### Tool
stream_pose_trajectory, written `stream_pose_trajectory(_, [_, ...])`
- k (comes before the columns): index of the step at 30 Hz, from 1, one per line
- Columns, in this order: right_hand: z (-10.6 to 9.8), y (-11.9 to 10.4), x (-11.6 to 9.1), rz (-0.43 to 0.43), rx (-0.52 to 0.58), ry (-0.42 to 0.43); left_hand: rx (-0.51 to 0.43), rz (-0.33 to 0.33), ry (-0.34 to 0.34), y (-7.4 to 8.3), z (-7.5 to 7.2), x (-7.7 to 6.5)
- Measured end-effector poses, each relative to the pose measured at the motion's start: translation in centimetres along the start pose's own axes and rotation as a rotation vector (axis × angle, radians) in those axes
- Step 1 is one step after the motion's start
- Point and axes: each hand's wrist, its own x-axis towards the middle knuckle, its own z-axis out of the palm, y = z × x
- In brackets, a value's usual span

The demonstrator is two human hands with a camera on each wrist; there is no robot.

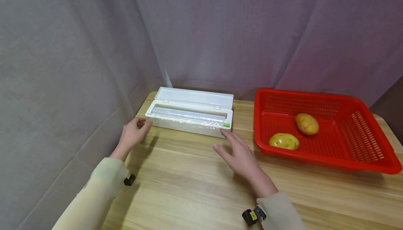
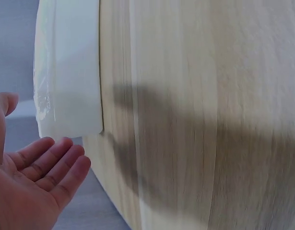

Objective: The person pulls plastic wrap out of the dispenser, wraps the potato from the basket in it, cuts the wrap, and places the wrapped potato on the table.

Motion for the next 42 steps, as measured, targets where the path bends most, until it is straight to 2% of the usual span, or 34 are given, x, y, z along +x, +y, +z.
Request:
stream_pose_trajectory(5, [0.8, 1.5, 0.8, 0.038, 0.11, 0.0, -0.073, -0.027, -0.021, -0.4, 0.8, 0.4])
stream_pose_trajectory(11, [1.5, 2.9, 1.8, 0.123, 0.128, -0.004, -0.108, -0.082, -0.039, -0.7, 1.7, 0.6])
stream_pose_trajectory(13, [1.7, 3.2, 2.2, 0.172, 0.181, -0.012, -0.126, -0.1, -0.031, -0.6, 1.9, 0.7])
stream_pose_trajectory(17, [2.2, 3.5, 3.3, 0.267, 0.358, -0.003, -0.194, -0.134, -0.03, -0.1, 2.2, 0.9])
stream_pose_trajectory(22, [2.9, 3.4, 4.4, 0.288, 0.516, 0.022, -0.276, -0.17, -0.046, 0.5, 2.3, 1.2])
stream_pose_trajectory(29, [3.7, 3.6, 5.2, 0.339, 0.654, 0.069, -0.317, -0.186, -0.006, 0.6, 2.8, 1.8])
stream_pose_trajectory(38, [5.2, 3.4, 5.3, 0.449, 0.939, 0.111, -0.417, -0.25, 0.046, 0.4, 3.0, 2.2])
stream_pose_trajectory(42, [5.8, 3.1, 5.4, 0.488, 1.005, 0.127, -0.442, -0.267, 0.047, 0.4, 3.1, 2.4])
